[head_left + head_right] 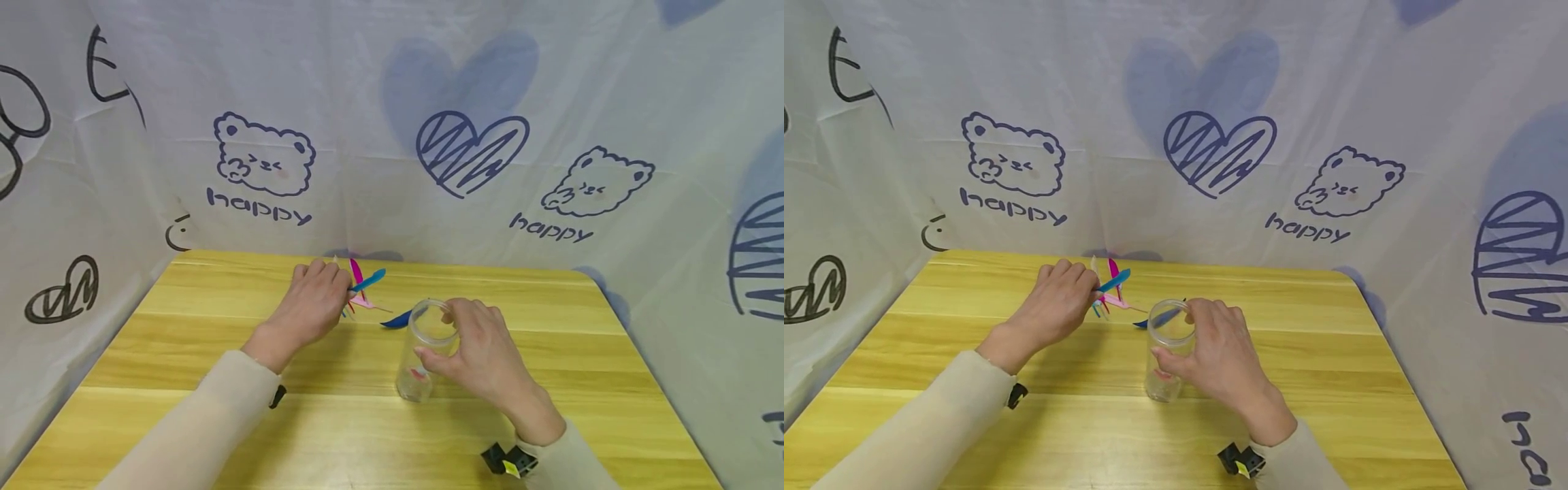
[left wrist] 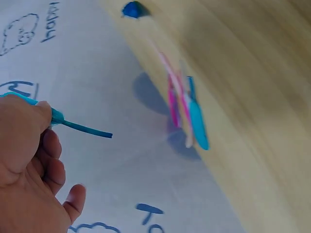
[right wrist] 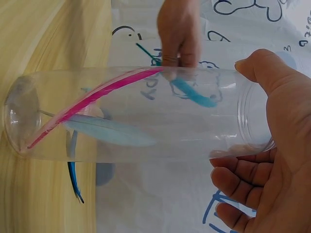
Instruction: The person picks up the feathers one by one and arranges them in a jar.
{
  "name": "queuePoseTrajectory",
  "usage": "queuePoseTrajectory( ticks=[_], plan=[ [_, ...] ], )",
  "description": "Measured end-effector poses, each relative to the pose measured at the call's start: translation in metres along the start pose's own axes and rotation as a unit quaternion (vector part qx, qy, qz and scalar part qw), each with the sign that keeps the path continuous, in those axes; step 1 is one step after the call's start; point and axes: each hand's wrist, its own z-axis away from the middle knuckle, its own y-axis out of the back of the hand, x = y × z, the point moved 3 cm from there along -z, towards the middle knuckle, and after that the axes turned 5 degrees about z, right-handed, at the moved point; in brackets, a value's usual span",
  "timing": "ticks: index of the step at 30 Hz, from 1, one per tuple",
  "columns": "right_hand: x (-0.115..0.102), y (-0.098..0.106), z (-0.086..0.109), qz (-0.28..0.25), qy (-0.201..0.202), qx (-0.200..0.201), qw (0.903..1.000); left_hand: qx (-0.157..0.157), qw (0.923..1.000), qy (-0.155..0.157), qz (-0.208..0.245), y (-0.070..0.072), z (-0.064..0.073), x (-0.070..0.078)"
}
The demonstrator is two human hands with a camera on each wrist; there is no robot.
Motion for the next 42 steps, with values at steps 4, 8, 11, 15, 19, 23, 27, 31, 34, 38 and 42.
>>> queuePoseTrajectory(
  ticks=[4,8,11,15,19,23,27,31,34,38,42],
  plan=[
    [0.000,0.000,0.000,0.001,0.003,0.003,1.0000,0.028,0.9994,-0.021,0.000,0.011,-0.005,0.012],
    [0.001,0.000,-0.001,0.001,0.007,0.010,0.9999,0.057,0.9974,-0.042,0.008,0.023,-0.009,0.024],
    [0.001,0.001,-0.001,0.001,0.009,0.012,0.9999,0.071,0.9959,-0.054,0.016,0.031,-0.012,0.031],
    [0.001,0.001,-0.001,0.000,0.009,0.011,0.9999,0.084,0.9938,-0.072,0.013,0.039,-0.014,0.040],
    [0.001,0.001,-0.001,-0.002,0.008,0.009,0.9999,0.097,0.9914,-0.088,0.007,0.046,-0.016,0.047],
    [0.000,0.000,-0.001,0.001,0.010,0.011,0.9999,0.113,0.9886,-0.099,0.011,0.054,-0.019,0.055],
    [0.000,0.001,-0.001,0.001,0.014,0.017,0.9998,0.121,0.9866,-0.108,0.018,0.063,-0.022,0.066],
    [0.000,0.001,-0.001,-0.003,0.018,0.019,0.9997,0.136,0.9823,-0.121,0.043,0.071,-0.026,0.077],
    [0.000,0.000,-0.001,-0.003,0.022,0.022,0.9995,0.143,0.9788,-0.127,0.073,0.076,-0.030,0.084],
    [0.000,0.000,0.000,-0.002,0.026,0.025,0.9993,0.150,0.9734,-0.135,0.109,0.083,-0.035,0.093],
    [0.001,-0.001,0.000,-0.005,0.028,0.028,0.9992,0.159,0.9675,-0.153,0.124,0.086,-0.039,0.103]
  ],
)
